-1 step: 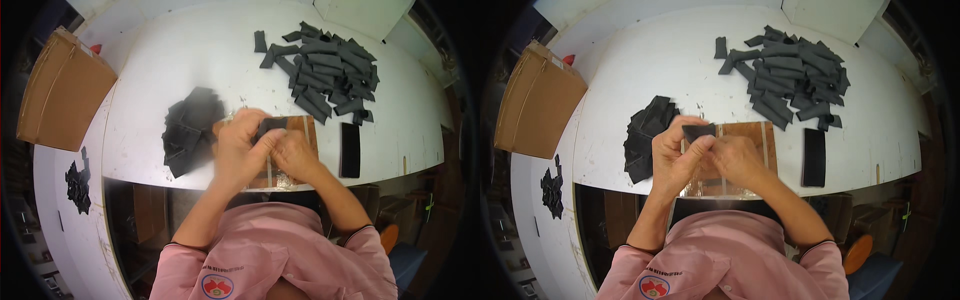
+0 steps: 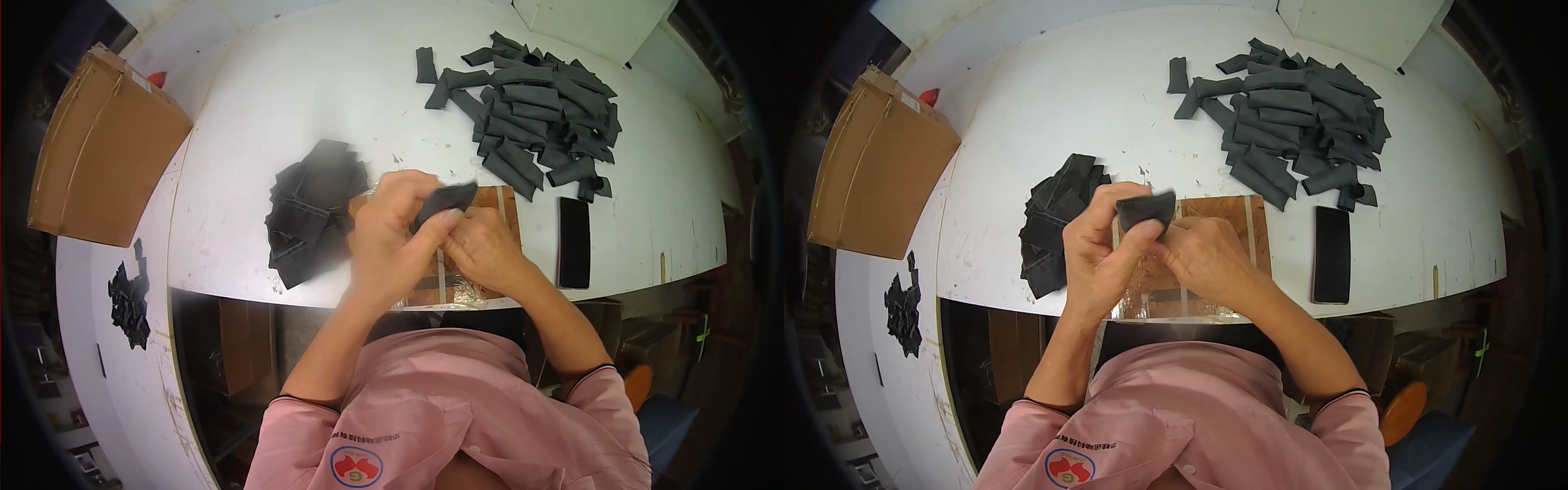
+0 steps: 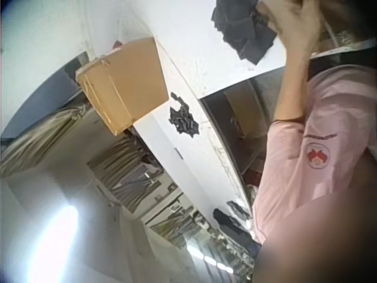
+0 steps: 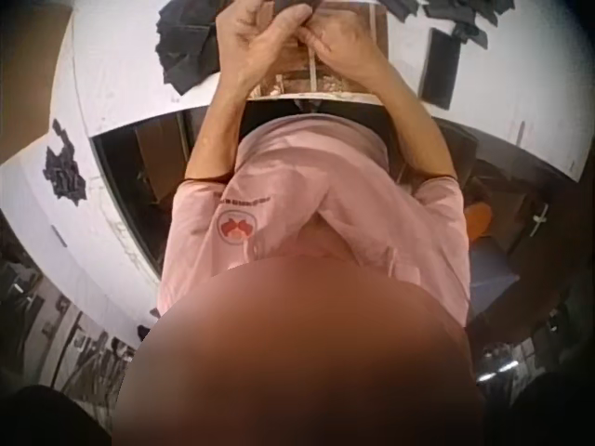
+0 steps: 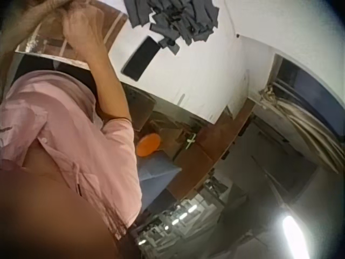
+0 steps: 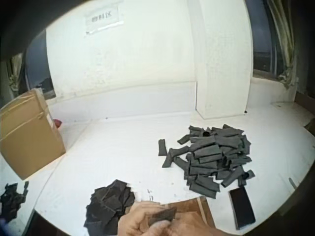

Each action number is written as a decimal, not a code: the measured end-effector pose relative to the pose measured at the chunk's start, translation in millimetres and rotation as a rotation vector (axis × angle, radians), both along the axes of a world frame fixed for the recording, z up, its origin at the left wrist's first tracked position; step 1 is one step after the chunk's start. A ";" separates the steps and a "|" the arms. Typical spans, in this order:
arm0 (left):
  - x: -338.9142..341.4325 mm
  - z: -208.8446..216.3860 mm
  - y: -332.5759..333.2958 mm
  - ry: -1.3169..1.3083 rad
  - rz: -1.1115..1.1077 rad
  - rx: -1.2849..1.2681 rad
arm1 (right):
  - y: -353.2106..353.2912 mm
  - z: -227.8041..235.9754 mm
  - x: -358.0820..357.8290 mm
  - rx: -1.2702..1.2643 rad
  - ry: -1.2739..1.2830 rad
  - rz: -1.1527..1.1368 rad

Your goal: Manually wrapping or assembling black rubber or foam components on a workbench.

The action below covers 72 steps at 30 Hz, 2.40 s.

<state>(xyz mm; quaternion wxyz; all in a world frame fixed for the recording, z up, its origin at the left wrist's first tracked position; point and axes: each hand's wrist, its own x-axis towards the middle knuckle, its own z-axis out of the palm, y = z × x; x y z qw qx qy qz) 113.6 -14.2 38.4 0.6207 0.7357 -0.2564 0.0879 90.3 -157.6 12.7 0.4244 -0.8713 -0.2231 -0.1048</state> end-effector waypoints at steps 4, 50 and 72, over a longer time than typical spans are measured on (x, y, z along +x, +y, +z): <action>30.3 -20.4 30.4 0.061 0.392 -0.007 | -15.3 69.2 11.3 0.378 0.369 0.005; -77.8 -10.8 27.7 0.845 0.022 -0.396 | 21.1 -11.3 -61.2 -0.045 -0.299 -0.380; -70.0 -35.7 24.7 0.745 0.109 -0.231 | 16.0 -21.2 -69.4 0.009 -0.097 -0.136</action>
